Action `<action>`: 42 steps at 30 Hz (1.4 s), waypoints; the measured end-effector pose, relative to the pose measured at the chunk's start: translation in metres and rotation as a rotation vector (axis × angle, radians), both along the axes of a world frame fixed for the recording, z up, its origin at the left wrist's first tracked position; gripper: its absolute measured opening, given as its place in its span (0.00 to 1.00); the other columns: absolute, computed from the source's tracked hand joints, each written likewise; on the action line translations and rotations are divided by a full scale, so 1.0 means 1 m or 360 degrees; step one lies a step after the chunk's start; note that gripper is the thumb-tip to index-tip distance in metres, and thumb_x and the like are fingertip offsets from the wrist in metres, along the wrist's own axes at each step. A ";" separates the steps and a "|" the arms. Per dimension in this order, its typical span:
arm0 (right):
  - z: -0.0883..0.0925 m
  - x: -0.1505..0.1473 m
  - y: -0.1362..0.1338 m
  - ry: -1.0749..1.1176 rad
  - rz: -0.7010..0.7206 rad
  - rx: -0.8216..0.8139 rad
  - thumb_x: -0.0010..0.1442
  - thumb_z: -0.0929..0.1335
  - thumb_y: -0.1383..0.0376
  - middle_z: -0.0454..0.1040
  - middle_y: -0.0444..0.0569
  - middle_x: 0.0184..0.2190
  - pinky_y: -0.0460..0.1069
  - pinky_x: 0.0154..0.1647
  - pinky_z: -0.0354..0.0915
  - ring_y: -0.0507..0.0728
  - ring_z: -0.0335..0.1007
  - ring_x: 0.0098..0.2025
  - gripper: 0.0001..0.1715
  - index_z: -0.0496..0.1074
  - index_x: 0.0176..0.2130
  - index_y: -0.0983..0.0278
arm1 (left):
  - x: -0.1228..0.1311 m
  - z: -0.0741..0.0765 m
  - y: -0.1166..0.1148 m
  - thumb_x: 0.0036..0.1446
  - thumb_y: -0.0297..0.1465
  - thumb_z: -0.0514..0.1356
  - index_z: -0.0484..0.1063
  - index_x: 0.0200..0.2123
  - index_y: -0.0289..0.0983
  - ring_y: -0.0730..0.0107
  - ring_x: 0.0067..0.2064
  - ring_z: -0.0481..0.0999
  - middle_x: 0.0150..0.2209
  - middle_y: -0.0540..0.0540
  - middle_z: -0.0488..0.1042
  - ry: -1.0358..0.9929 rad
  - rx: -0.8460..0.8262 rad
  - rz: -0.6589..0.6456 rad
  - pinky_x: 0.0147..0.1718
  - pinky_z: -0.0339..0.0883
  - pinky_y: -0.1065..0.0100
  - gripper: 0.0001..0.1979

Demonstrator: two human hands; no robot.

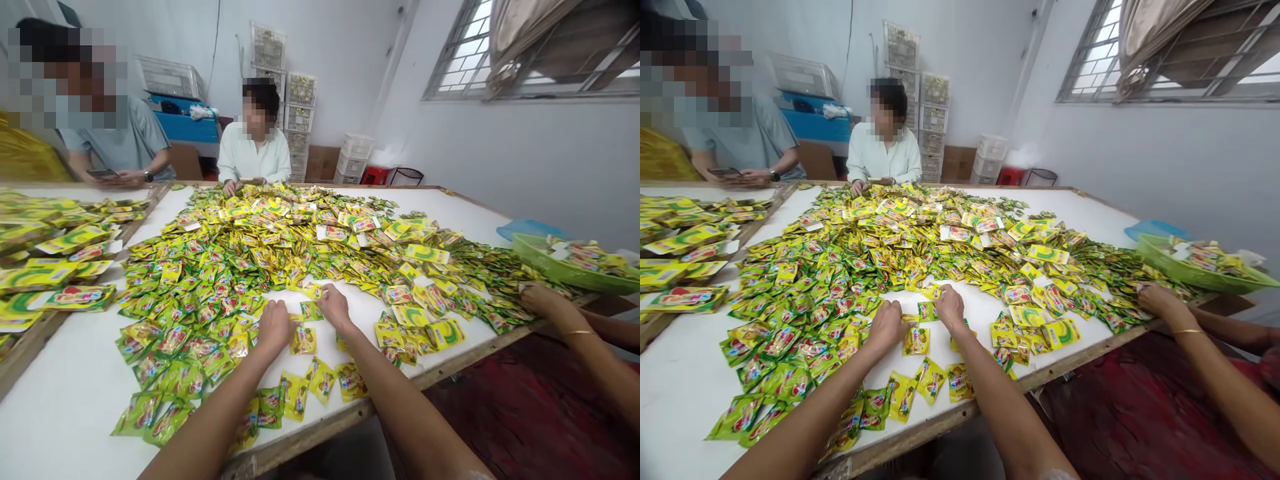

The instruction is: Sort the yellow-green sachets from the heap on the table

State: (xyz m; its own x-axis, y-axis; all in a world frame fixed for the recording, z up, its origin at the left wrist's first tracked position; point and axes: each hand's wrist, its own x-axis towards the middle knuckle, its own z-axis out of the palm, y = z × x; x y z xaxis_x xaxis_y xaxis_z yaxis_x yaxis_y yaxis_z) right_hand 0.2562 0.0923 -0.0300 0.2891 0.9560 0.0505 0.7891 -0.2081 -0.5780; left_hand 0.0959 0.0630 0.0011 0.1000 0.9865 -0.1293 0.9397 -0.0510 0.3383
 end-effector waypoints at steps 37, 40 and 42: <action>0.010 -0.016 -0.009 0.1526 0.0554 0.0230 0.49 0.69 0.57 0.67 0.41 0.27 0.46 0.31 0.62 0.51 0.64 0.29 0.24 0.66 0.44 0.63 | -0.002 -0.005 0.025 0.29 0.35 0.71 0.69 0.23 0.35 0.78 0.19 0.63 0.17 0.54 0.67 -0.2222 -0.0262 0.0432 0.22 0.58 0.74 0.18; 0.013 -0.017 -0.011 0.1617 0.0623 0.0058 0.49 0.70 0.53 0.72 0.45 0.31 0.48 0.33 0.65 0.54 0.68 0.34 0.24 0.71 0.42 0.65 | 0.003 -0.004 0.031 0.28 0.34 0.72 0.70 0.24 0.34 0.77 0.20 0.65 0.19 0.52 0.70 -0.2239 -0.0310 0.0375 0.23 0.58 0.74 0.18; 0.016 -0.018 -0.014 0.1621 0.0629 0.0029 0.49 0.69 0.53 0.73 0.45 0.28 0.48 0.32 0.66 0.55 0.69 0.33 0.20 0.73 0.36 0.66 | 0.008 -0.002 0.036 0.28 0.34 0.71 0.71 0.25 0.34 0.76 0.21 0.66 0.20 0.51 0.71 -0.2214 -0.0325 0.0322 0.24 0.59 0.73 0.18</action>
State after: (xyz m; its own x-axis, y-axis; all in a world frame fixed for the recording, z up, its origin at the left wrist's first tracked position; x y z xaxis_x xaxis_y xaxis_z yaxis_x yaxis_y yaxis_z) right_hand 0.2380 0.0784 -0.0137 -0.1240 0.9920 -0.0233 -0.0521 -0.0299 -0.9982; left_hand 0.1036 0.0991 -0.0013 0.1234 0.9752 -0.1838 -0.1749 0.2037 0.9633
